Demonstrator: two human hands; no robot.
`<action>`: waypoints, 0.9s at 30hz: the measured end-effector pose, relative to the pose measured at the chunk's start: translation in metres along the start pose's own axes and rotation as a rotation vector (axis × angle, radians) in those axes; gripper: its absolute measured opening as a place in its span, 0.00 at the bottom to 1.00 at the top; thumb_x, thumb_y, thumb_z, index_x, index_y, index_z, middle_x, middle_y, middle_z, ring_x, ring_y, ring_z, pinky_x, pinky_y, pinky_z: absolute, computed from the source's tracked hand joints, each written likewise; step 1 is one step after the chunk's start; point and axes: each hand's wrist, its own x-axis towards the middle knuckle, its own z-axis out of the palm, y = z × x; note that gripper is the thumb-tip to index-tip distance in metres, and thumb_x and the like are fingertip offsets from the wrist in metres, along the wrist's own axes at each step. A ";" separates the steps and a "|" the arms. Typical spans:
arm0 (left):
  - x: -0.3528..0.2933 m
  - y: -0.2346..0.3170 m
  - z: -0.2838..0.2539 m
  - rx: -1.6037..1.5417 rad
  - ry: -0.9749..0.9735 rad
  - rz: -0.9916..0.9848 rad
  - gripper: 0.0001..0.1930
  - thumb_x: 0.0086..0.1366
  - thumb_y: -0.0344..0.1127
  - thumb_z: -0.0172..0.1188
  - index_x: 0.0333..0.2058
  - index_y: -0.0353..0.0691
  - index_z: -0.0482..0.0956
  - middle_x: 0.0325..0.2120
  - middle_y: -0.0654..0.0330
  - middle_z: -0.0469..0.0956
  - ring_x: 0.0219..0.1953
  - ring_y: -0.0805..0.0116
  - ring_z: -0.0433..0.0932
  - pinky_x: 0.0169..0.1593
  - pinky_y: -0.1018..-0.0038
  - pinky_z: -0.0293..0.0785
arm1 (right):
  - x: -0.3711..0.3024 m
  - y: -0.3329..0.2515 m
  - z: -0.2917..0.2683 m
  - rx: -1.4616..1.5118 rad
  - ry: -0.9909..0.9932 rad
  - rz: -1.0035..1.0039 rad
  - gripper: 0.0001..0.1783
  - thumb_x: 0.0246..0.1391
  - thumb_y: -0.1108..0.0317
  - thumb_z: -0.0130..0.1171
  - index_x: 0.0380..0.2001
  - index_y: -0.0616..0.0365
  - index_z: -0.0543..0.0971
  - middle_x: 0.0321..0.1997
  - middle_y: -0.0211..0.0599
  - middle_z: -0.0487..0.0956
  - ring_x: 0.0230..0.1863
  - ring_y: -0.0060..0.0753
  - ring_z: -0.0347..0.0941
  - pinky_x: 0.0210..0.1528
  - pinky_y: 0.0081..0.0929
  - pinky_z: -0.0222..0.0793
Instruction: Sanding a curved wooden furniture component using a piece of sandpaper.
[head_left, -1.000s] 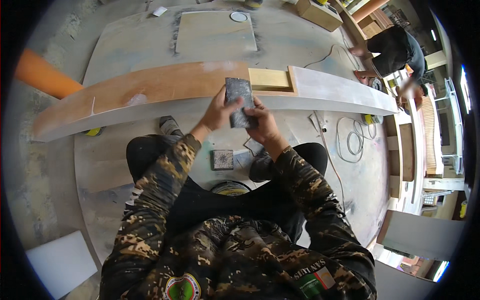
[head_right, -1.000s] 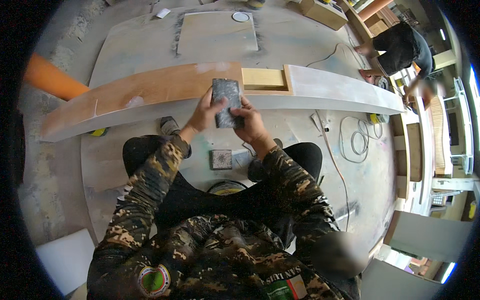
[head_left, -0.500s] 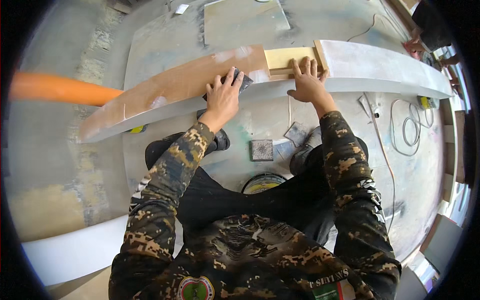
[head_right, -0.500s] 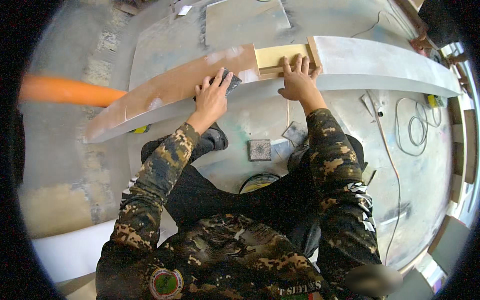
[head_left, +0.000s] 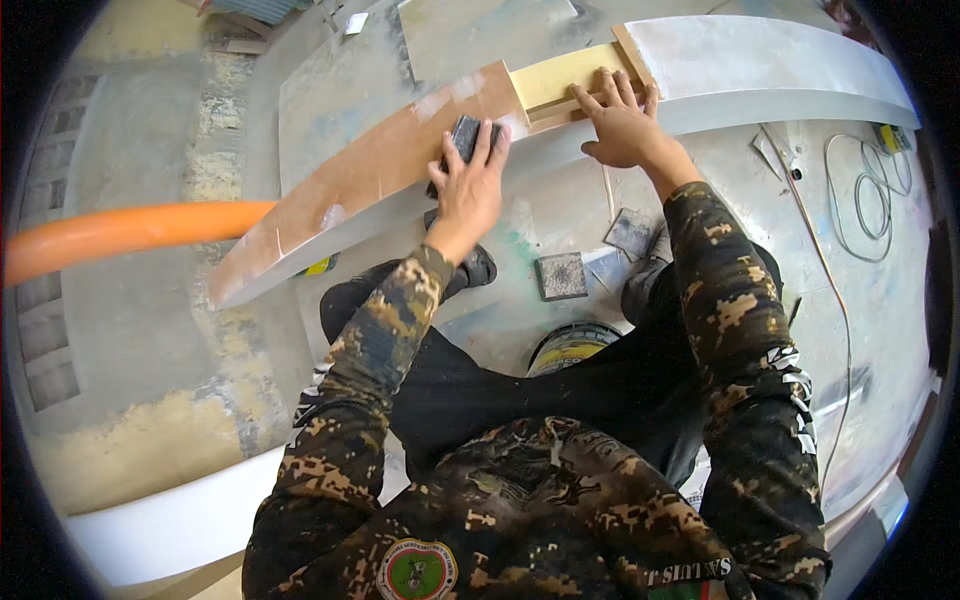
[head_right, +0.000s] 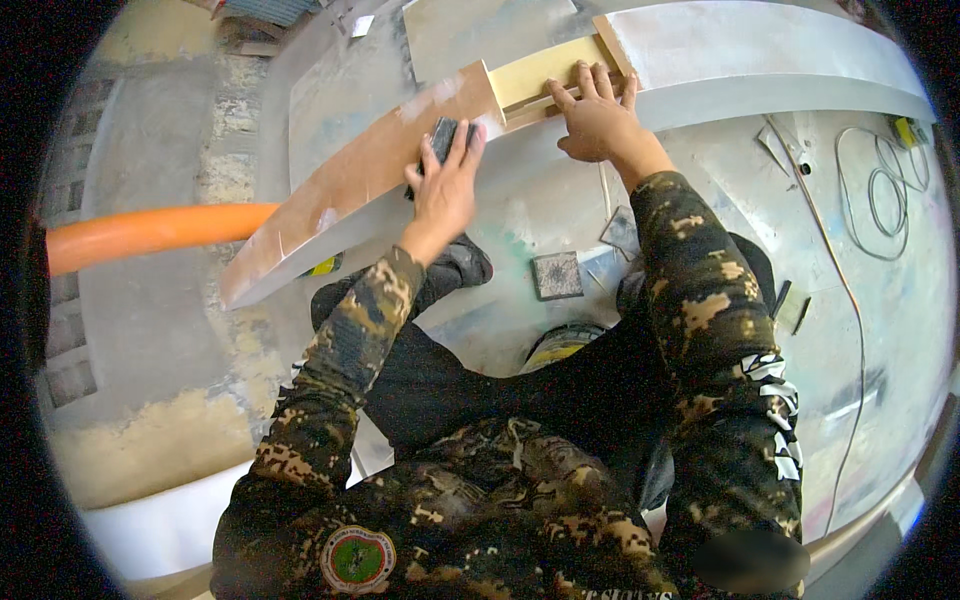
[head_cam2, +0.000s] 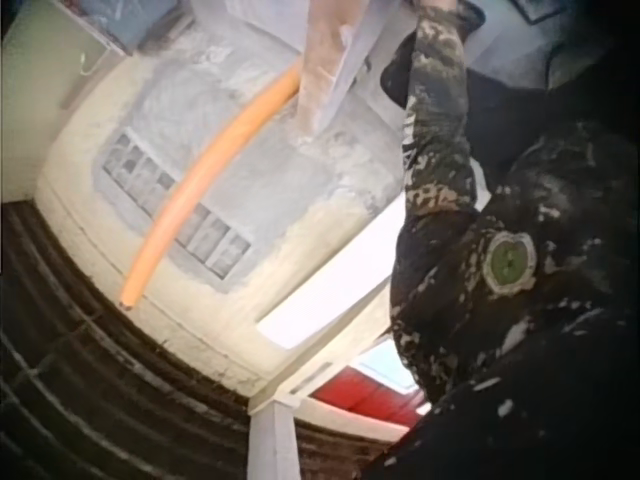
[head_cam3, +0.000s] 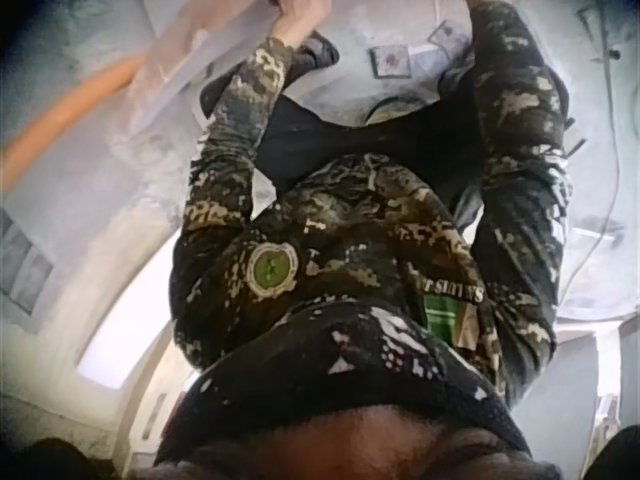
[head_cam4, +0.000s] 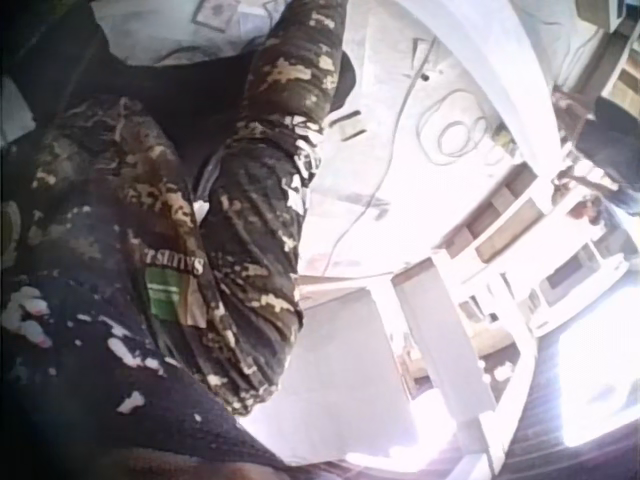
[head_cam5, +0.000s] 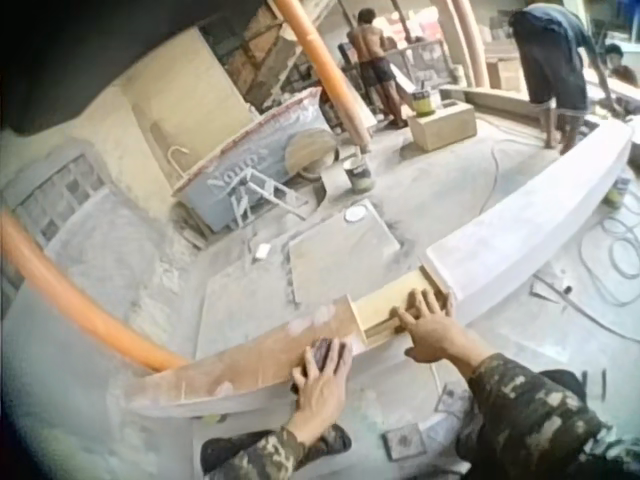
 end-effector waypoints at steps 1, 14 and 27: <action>0.005 -0.001 0.001 -0.183 -0.020 -0.060 0.45 0.56 0.24 0.55 0.73 0.53 0.52 0.74 0.60 0.52 0.67 0.26 0.54 0.59 0.38 0.53 | -0.001 0.000 0.001 0.009 0.016 -0.002 0.52 0.49 0.55 0.67 0.75 0.39 0.52 0.78 0.59 0.43 0.79 0.61 0.35 0.70 0.78 0.28; 0.011 -0.010 -0.001 -0.052 -0.048 0.054 0.36 0.61 0.26 0.50 0.70 0.47 0.57 0.74 0.63 0.52 0.70 0.28 0.48 0.60 0.33 0.47 | -0.006 -0.005 0.011 -0.028 0.107 -0.013 0.48 0.51 0.64 0.60 0.75 0.39 0.51 0.80 0.27 0.48 0.79 0.55 0.39 0.72 0.79 0.30; -0.012 -0.023 -0.002 0.036 -0.099 0.118 0.39 0.62 0.26 0.50 0.72 0.51 0.52 0.74 0.65 0.52 0.69 0.29 0.52 0.55 0.31 0.53 | -0.005 -0.007 0.010 -0.025 0.063 0.009 0.49 0.53 0.62 0.62 0.75 0.43 0.51 0.80 0.32 0.47 0.79 0.56 0.38 0.72 0.77 0.31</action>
